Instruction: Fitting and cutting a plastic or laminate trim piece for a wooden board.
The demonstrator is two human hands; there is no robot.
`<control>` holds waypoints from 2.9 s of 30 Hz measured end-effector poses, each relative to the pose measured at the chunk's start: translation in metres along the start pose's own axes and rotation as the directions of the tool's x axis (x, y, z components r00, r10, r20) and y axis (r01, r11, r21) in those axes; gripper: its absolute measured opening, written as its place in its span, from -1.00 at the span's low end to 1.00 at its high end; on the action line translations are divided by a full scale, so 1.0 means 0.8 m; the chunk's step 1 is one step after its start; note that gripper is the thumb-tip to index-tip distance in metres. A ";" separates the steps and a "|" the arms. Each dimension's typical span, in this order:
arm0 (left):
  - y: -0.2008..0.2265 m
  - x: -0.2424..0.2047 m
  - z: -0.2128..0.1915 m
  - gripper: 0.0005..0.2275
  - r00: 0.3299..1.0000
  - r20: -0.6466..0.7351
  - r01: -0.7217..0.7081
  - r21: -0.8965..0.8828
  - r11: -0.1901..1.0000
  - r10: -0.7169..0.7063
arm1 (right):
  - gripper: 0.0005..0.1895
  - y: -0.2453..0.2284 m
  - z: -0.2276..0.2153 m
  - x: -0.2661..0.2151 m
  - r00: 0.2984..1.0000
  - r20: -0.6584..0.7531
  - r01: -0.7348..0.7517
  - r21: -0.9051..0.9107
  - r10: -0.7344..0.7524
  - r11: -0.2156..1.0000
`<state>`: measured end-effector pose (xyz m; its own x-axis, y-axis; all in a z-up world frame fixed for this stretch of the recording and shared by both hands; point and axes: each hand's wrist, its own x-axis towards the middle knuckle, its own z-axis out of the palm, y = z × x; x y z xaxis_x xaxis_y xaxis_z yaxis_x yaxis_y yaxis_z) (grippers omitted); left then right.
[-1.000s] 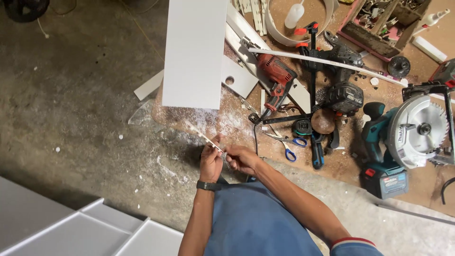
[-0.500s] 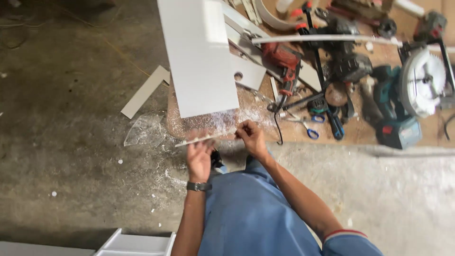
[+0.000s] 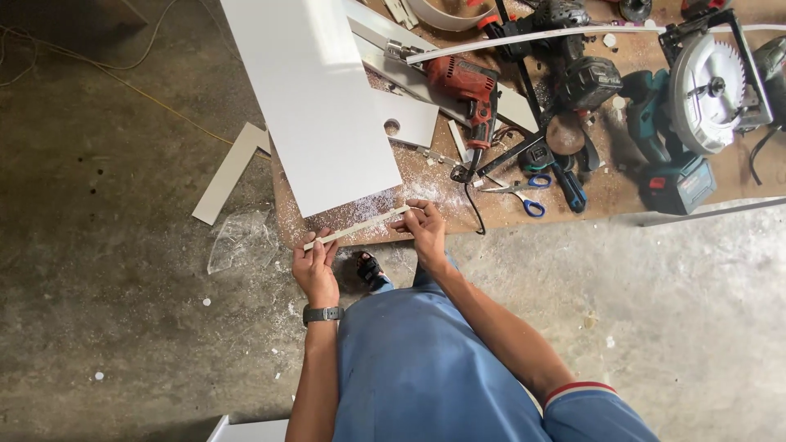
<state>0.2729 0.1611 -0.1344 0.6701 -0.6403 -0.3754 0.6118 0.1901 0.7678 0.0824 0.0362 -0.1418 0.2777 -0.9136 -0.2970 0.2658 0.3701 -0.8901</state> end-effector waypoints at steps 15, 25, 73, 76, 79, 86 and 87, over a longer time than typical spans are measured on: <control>-0.009 0.041 0.049 -0.57 0.966 -0.256 0.030 0.277 0.961 0.043 | -0.77 -0.007 0.022 0.058 0.959 -0.250 -0.102 0.126 0.131 0.987; -0.012 0.053 0.053 -0.64 0.954 -0.279 0.003 0.362 0.932 0.105 | -0.80 -0.015 0.030 0.067 0.955 -0.250 -0.137 0.108 0.160 0.985; -0.027 0.045 0.044 -0.73 0.924 -0.250 -0.148 0.460 0.875 0.288 | -0.62 -0.013 0.033 0.060 0.988 -0.098 -0.135 -0.176 0.119 0.975; -0.025 0.045 0.053 -0.72 0.922 -0.248 -0.162 0.452 0.877 0.298 | -0.62 -0.009 0.030 0.065 0.990 -0.109 -0.103 -0.164 0.085 0.981; -0.020 0.044 0.060 -0.67 0.920 -0.245 -0.166 0.467 0.869 0.307 | -0.64 -0.009 0.032 0.068 0.985 -0.136 -0.128 -0.126 0.111 0.984; -0.019 0.043 0.064 -0.65 0.930 -0.247 -0.132 0.471 0.872 0.274 | -0.65 -0.006 0.028 0.069 0.977 -0.175 -0.138 -0.083 0.122 0.987; -0.021 0.044 0.064 -0.66 0.929 -0.249 -0.129 0.473 0.872 0.273 | -0.65 -0.008 0.029 0.069 0.975 -0.181 -0.147 -0.080 0.130 0.986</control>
<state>0.2645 0.0975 -0.1342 0.8943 -0.3577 -0.2689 0.2481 -0.1039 0.9632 0.1173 -0.0127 -0.1449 0.1381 -0.8729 -0.4680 0.1471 0.4854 -0.8618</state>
